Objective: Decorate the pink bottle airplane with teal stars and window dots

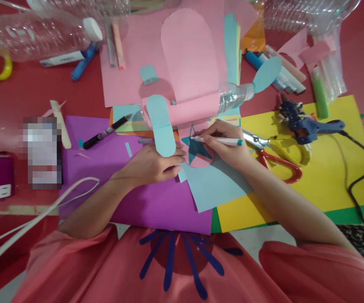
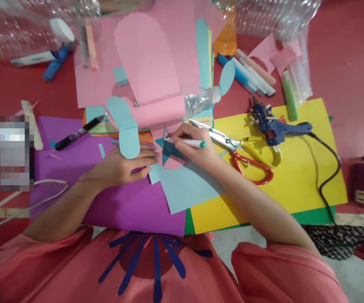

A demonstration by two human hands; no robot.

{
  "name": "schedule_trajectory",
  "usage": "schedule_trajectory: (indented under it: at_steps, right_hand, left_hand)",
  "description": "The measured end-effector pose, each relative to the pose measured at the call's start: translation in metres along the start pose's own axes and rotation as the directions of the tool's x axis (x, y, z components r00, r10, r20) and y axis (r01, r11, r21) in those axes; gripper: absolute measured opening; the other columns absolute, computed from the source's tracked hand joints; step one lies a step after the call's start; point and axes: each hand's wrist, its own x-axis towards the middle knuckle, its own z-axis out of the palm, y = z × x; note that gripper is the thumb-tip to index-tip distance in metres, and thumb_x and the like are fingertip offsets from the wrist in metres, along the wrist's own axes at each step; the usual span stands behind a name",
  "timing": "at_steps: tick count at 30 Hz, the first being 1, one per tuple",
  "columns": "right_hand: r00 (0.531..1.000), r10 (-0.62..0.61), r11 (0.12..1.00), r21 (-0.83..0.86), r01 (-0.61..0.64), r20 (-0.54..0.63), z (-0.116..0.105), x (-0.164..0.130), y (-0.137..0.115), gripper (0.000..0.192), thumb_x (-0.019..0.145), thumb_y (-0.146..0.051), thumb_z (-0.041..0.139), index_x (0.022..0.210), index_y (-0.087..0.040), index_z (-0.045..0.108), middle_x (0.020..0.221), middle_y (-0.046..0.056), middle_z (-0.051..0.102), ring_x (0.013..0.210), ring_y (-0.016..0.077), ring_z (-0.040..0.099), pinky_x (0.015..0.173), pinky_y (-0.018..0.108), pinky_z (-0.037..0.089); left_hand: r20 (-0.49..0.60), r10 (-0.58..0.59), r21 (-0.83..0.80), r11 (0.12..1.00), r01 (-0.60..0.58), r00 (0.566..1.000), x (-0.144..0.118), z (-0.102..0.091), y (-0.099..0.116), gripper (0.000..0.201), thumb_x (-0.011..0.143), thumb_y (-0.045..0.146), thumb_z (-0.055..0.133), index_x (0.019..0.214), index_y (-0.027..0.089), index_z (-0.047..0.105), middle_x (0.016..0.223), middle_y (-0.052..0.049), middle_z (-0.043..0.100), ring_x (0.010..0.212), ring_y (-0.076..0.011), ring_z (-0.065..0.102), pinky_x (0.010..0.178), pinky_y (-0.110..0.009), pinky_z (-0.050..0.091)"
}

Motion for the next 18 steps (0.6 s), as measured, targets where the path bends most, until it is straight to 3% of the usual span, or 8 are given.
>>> schedule_trajectory:
  at_steps: [12, 18]
  right_hand:
    - [0.991, 0.035, 0.999, 0.028, -0.038, 0.125, -0.0042, 0.0007, -0.0012, 0.015, 0.079, -0.025, 0.061, 0.066, -0.02, 0.059, 0.06, -0.001, 0.06, 0.052, 0.0102, 0.049, 0.05, 0.027, 0.037]
    - [0.996, 0.05, 0.99, 0.138, -0.039, -0.075, -0.002, 0.0018, -0.0015, 0.014, 0.078, -0.02, 0.058, 0.064, -0.022, 0.056, 0.061, -0.002, 0.063, 0.055, 0.0114, 0.055, 0.052, 0.027, 0.045]
  left_hand:
    - [-0.02, 0.017, 0.03, 0.999, -0.016, 1.0, 0.0022, -0.0026, 0.0021, 0.027, 0.095, 0.015, 0.044, 0.099, 0.018, 0.071, 0.106, -0.004, 0.077, 0.116, -0.0193, 0.067, 0.094, -0.031, 0.058]
    - [-0.006, 0.013, 0.021, 1.0, -0.013, 1.0, 0.0011, -0.0015, 0.0014, 0.026, 0.096, 0.015, 0.045, 0.098, 0.017, 0.071, 0.104, -0.004, 0.077, 0.116, -0.0205, 0.067, 0.096, -0.033, 0.057]
